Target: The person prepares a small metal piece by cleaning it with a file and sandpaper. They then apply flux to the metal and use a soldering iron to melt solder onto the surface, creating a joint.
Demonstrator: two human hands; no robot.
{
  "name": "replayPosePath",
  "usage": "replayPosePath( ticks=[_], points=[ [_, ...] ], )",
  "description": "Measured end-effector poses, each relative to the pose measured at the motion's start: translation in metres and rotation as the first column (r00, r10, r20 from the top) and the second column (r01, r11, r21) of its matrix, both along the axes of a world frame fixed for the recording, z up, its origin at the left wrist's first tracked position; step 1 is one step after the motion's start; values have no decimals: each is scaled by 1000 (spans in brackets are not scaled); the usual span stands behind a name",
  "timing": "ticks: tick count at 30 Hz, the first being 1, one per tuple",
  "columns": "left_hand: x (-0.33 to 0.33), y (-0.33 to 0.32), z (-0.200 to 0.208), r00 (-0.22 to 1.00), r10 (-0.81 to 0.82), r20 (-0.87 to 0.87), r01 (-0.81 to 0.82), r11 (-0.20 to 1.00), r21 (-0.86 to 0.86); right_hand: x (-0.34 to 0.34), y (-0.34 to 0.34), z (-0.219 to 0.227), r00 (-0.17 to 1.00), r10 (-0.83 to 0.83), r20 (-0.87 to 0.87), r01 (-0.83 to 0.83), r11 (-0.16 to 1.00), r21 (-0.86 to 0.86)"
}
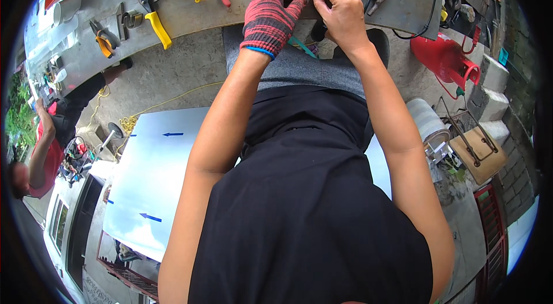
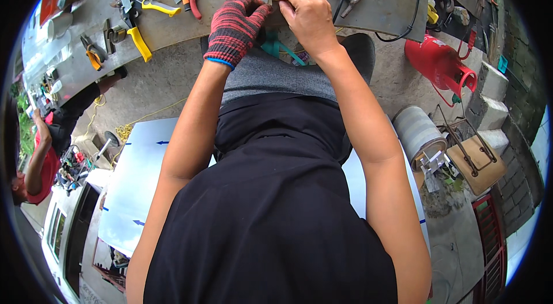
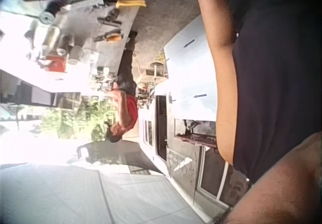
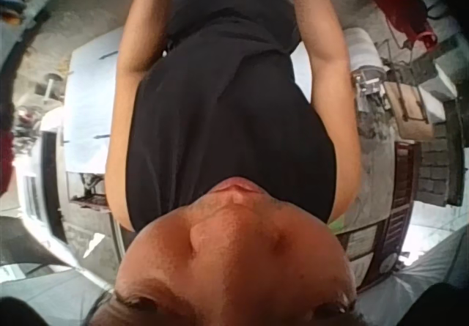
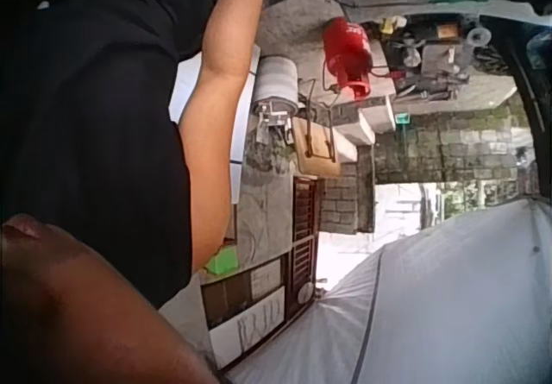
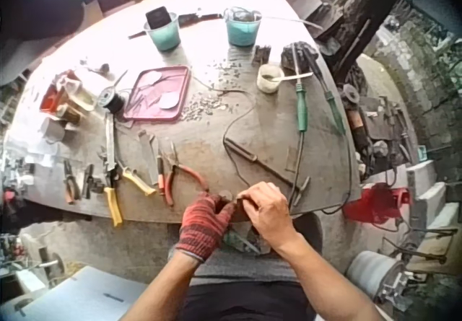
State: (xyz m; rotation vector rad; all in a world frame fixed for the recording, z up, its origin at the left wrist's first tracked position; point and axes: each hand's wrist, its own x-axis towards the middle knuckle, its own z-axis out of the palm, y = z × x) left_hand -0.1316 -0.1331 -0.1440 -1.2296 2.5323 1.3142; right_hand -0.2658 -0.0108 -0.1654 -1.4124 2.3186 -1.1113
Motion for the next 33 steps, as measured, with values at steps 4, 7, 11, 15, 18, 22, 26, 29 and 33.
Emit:
replayPosePath(
  ticks=[4, 7, 11, 15, 18, 22, 26, 29, 33],
  points=[
    [-2, -3, 3, 1000, -5, 19, 5, 1000, 26, -4, 3, 14, 958, -58, 281, 68, 997, -24],
    [-3, -4, 4, 999, 14, 36, -17, 996, 82, -11, 10, 25, 949, -139, 284, 156, 987, -40],
    [-5, -8, 4, 996, 43, 73, -55, 982, 179, -20, 20, 26, 942, -193, 274, 214, 976, -49],
    [-4, -9, 0, 997, 23, 71, -33, 990, 137, -17, 21, 20, 971, -160, 178, 169, 985, -33],
    [-7, -6, 7, 997, -10, 81, 3, 997, 82, -12, 18, 21, 978, -131, 161, 137, 990, -28],
    [-4, 0, 5, 999, -17, 44, 20, 998, -66, -8, 18, 23, 988, -47, 144, 45, 999, 16],
    [-3, 10, 8, 996, 11, -83, -23, 989, -143, 9, 18, 22, 998, -28, -63, 29, 1000, 12],
    [14, 23, -11, 979, -39, -200, -25, 951, -307, 34, 40, 20, 983, -171, 72, 179, 975, -130],
    [31, 17, -8, 960, -6, -280, -40, 987, -158, 70, 89, 20, 846, -359, 393, 363, 929, 67]
  ],
)
